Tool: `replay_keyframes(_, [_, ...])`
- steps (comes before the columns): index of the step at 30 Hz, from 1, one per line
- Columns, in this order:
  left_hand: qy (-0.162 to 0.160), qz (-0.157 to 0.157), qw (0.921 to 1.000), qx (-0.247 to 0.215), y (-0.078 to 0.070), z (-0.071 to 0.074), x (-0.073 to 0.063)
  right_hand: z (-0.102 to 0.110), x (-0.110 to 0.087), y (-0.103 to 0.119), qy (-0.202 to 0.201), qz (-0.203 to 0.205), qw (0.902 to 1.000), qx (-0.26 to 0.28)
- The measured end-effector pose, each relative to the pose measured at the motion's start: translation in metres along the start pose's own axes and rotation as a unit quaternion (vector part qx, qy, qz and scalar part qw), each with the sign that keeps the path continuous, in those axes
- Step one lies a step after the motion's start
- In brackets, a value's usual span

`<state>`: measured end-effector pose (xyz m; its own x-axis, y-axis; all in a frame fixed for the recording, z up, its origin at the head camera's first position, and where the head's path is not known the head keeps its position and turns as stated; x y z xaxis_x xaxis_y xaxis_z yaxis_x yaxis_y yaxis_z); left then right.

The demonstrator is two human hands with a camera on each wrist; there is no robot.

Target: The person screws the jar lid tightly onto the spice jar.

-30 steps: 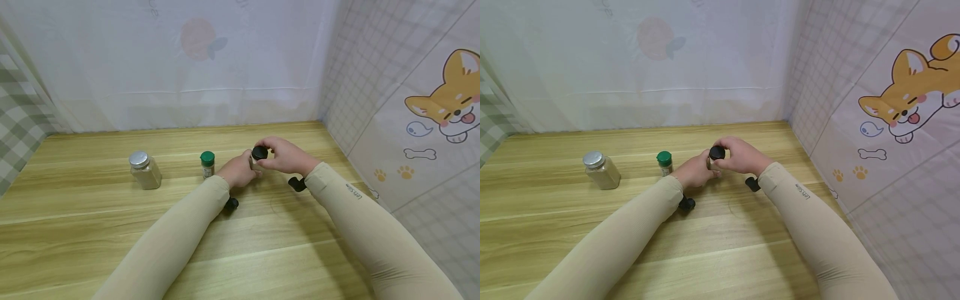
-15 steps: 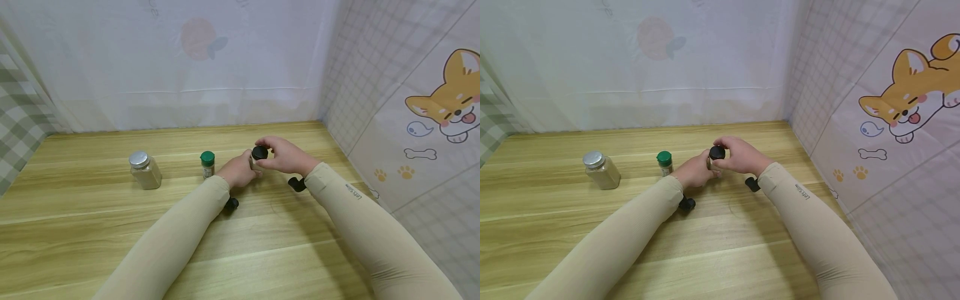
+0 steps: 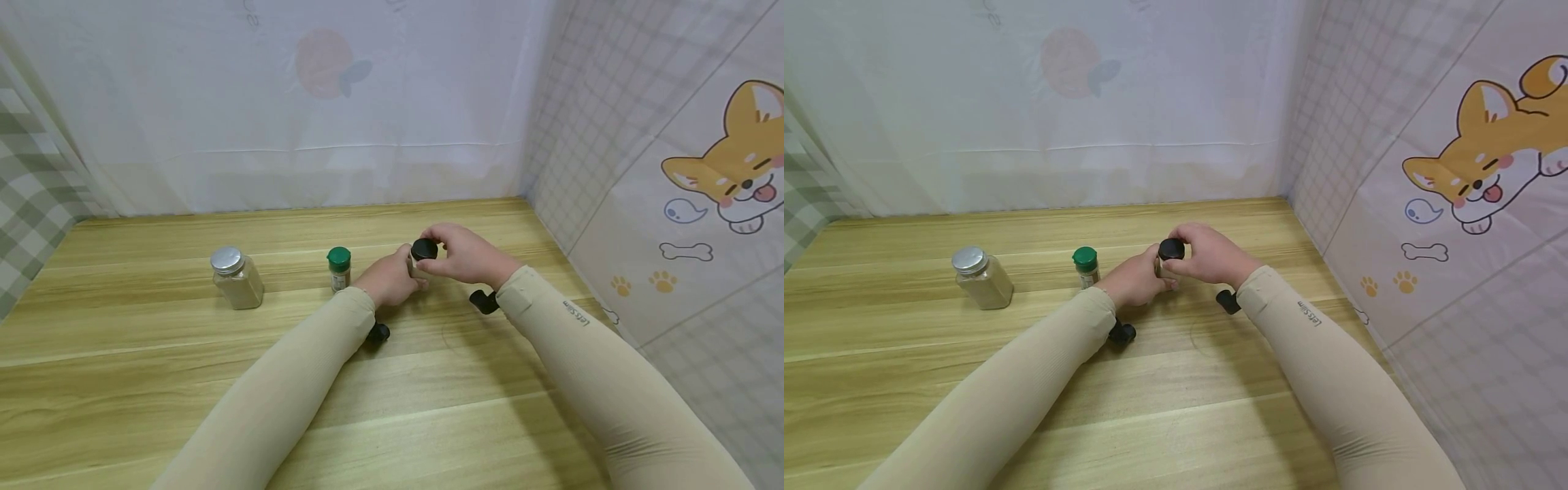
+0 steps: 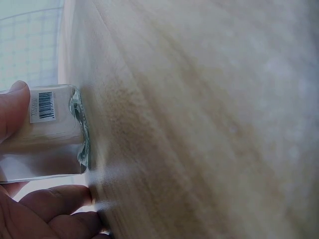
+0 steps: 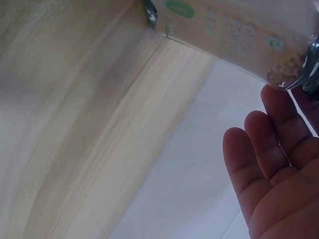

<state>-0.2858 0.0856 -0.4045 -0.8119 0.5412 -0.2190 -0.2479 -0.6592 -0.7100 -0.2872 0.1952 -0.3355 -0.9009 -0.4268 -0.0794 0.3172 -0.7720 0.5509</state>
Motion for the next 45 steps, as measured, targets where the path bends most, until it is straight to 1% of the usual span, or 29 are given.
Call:
replay_keyframes(8, [0.004, 0.000, 1.0000, 0.001, -0.0007, -0.0002, -0.0012, 0.0015, -0.0014, 0.0036, 0.006, 0.015, 0.9999, -0.001])
replay_keyframes(18, [0.000, -0.005, 1.0000, 0.004, -0.0004, 0.0004, 0.0001, -0.0004, 0.0009, -0.0009, 0.002, -0.009, 0.9999, -0.007])
replay_keyframes(25, [0.003, 0.000, 1.0000, 0.002, -0.0007, 0.0001, -0.0006, -0.0010, 0.0000, 0.0005, 0.007, 0.009, 0.9999, -0.002])
replay_keyframes(28, [0.003, 0.001, 1.0000, 0.002, -0.0012, 0.0002, -0.0010, -0.0007, -0.0005, 0.0013, 0.008, 0.011, 0.9999, -0.003])
replay_keyframes(37, [-0.002, 0.003, 1.0000, 0.004, 0.0000, 0.0001, -0.0002, -0.0014, 0.0003, -0.0025, 0.004, -0.015, 0.9999, 0.005])
replay_keyframes(45, [0.000, -0.001, 1.0000, 0.003, -0.0002, 0.0000, -0.0005, -0.0009, -0.0014, 0.0006, 0.008, 0.006, 0.9999, 0.006])
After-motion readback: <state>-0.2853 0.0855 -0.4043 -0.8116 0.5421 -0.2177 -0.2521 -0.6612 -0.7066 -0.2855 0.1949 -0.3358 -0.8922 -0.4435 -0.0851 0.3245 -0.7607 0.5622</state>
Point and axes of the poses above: each hand's wrist, its own x-axis towards the middle knuckle, its own z-axis out of the back of the hand, y = z × x, the point moved 8 cm from there along x, towards the middle knuckle, and after that the axes turned 4 degrees about -z, right-handed, at the moved point
